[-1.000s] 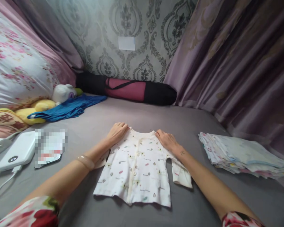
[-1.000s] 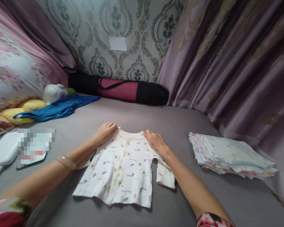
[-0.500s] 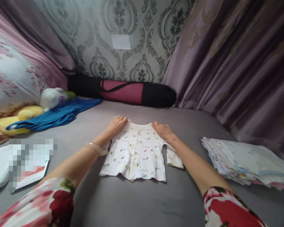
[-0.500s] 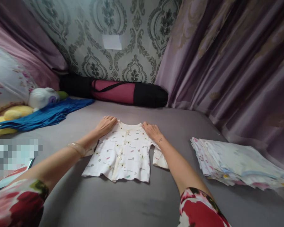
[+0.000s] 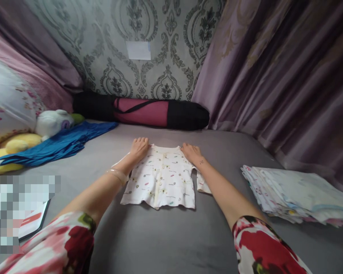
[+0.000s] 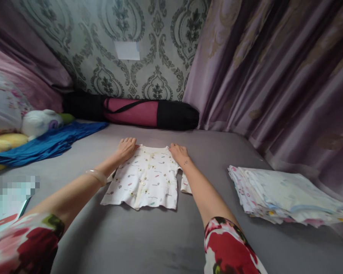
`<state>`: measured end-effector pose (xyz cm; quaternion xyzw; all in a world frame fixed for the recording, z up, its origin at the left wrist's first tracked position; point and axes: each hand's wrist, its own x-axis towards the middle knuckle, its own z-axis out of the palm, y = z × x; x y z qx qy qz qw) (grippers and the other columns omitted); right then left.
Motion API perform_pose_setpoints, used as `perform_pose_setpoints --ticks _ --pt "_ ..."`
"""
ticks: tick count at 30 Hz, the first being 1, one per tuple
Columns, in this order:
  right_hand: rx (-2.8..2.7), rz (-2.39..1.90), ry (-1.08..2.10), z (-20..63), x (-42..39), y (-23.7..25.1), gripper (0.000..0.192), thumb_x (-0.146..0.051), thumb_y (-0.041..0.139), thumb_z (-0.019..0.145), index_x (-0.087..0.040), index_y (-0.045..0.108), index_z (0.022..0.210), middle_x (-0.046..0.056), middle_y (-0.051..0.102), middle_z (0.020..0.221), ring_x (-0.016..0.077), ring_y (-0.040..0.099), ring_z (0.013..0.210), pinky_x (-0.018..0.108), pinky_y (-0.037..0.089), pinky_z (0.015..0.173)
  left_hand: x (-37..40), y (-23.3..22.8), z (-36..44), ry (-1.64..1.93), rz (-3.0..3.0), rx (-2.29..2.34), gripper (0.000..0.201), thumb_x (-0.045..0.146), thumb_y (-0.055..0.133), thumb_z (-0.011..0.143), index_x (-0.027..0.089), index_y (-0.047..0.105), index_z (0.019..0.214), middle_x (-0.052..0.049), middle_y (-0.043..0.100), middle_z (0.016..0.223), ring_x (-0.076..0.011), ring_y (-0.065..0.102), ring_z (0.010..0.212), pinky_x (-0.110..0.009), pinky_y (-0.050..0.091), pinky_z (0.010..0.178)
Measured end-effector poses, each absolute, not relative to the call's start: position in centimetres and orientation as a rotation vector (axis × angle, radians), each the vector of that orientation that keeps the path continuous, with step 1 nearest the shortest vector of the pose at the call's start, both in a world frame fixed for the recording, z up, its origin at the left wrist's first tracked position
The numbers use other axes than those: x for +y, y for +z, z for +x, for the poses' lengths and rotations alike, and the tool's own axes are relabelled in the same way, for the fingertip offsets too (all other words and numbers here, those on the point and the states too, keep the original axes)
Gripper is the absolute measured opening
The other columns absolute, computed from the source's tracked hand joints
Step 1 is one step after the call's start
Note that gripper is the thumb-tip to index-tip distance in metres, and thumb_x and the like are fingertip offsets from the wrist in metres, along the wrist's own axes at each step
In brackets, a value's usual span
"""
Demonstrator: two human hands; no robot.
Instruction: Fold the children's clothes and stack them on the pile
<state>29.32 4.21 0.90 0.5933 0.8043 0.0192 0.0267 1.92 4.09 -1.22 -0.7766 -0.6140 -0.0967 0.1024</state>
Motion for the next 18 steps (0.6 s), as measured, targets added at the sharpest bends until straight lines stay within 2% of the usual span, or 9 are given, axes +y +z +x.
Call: perform_pose_setpoints --ticks 4,7,9,12,18 --pt "2.603 1.906 0.129 27.8 2.0 0.5 0.036 -0.023 0.033 0.099 -0.010 0.056 0.124 0.022 0.056 0.131 0.0288 0.048 0.124 0.042 0.033 0.102 2.0 -0.8 3.7 -0.309 -2.342 -1.769 0.026 0.032 0.040 0.096 0.015 0.056 0.106 -0.018 0.062 0.110 -0.0307 0.055 0.105 -0.042 0.038 0.087" --pt "2.672 1.898 -0.022 26.1 0.3 -0.3 0.052 -0.036 0.030 0.100 -0.006 0.043 0.141 0.020 0.038 0.150 0.0285 0.029 0.140 0.041 0.019 0.113 0.5 -1.7 5.1 -0.335 -2.486 -1.756 0.039 0.044 0.037 0.097 0.016 0.054 0.119 -0.017 0.057 0.127 -0.0305 0.050 0.121 -0.043 0.035 0.099" --pt "2.666 1.907 -0.131 25.2 -0.4 -0.9 0.065 -0.047 0.026 0.100 -0.003 0.031 0.147 0.019 0.025 0.157 0.0288 0.017 0.146 0.042 0.009 0.116 -0.1 -2.8 5.7 -0.339 -2.500 -1.824 0.051 0.050 0.033 0.097 0.013 0.047 0.131 -0.019 0.048 0.141 -0.0322 0.039 0.134 -0.046 0.028 0.108" --pt "2.612 1.936 -0.256 24.8 -0.7 -1.7 0.073 -0.053 0.021 0.098 -0.003 0.024 0.151 0.018 0.019 0.159 0.0303 0.013 0.147 0.046 0.006 0.117 -0.4 -4.1 5.9 -0.311 -2.476 -1.925 0.063 0.053 0.030 0.097 0.010 0.037 0.143 -0.021 0.035 0.152 -0.0337 0.028 0.142 -0.050 0.020 0.114" --pt "2.592 1.961 -0.298 24.8 -0.2 -2.4 0.073 -0.055 0.021 0.098 -0.006 0.023 0.152 0.015 0.016 0.160 0.0297 0.009 0.147 0.049 0.003 0.117 -0.4 -4.4 5.7 -0.273 -2.472 -1.964 0.067 0.055 0.026 0.097 0.013 0.031 0.148 -0.018 0.029 0.156 -0.0327 0.022 0.145 -0.051 0.016 0.116"
